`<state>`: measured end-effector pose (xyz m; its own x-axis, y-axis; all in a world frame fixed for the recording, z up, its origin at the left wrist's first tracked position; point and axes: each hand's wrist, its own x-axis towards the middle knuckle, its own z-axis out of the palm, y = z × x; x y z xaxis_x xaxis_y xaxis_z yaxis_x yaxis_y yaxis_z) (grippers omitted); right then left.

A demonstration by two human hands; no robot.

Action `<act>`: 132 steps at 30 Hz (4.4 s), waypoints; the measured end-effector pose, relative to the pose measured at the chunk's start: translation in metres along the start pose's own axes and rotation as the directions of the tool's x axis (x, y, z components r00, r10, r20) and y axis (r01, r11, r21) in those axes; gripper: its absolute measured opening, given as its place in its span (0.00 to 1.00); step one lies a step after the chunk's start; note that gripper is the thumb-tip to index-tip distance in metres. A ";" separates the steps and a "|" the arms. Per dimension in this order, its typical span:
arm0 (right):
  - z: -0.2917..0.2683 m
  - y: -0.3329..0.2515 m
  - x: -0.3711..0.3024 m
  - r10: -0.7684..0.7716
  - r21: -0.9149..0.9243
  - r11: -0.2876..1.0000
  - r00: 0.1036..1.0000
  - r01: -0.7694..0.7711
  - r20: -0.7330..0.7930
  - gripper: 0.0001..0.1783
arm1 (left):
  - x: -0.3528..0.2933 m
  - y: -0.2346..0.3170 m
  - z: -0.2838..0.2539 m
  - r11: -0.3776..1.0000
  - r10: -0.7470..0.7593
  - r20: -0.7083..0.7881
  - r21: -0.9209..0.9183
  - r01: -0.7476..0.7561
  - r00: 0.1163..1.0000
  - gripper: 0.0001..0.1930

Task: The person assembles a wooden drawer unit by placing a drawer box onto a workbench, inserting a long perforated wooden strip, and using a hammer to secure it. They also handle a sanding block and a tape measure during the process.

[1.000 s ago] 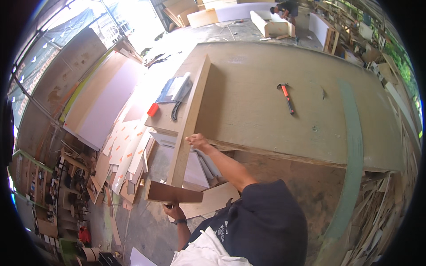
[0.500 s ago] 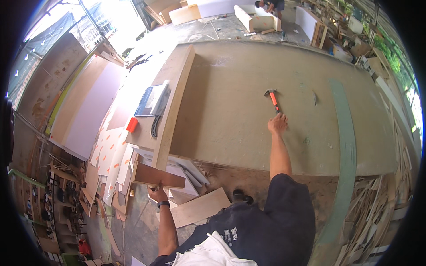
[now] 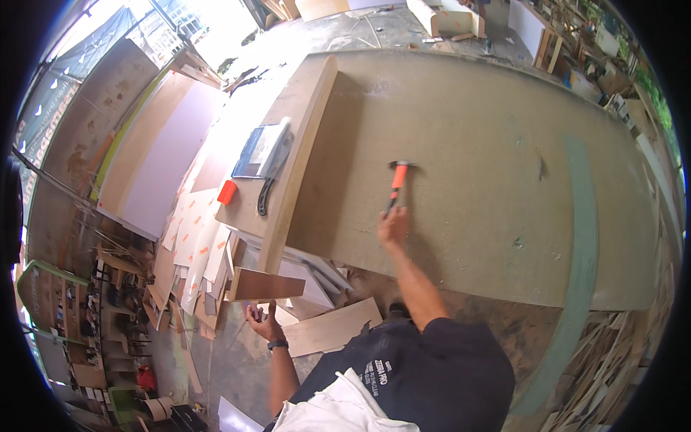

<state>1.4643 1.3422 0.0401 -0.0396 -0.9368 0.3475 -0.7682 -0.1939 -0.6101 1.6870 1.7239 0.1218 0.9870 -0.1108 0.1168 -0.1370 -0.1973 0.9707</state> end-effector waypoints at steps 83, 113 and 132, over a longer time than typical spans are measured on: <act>-0.743 0.499 -0.248 0.406 -0.006 0.893 0.814 -0.449 -0.414 0.39 | -0.791 0.270 0.339 0.728 0.022 0.999 0.006 0.686 -0.033 0.15; -0.807 0.568 -0.171 0.579 -0.100 0.701 0.644 -0.707 -0.499 0.40 | -0.923 0.347 0.447 0.715 0.490 0.871 -0.402 0.571 -0.001 0.11; -0.927 0.700 -0.326 0.455 -0.074 0.729 0.562 -0.681 -0.691 0.35 | -1.154 0.286 0.327 0.878 0.234 0.938 -0.090 0.470 -0.257 0.12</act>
<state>0.3476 1.7817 0.1595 -0.8130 -0.4137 0.4098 -0.5803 0.5179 -0.6285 0.4810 1.4769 0.1964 -0.3649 -0.9311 -0.0001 0.3511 -0.1377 0.9262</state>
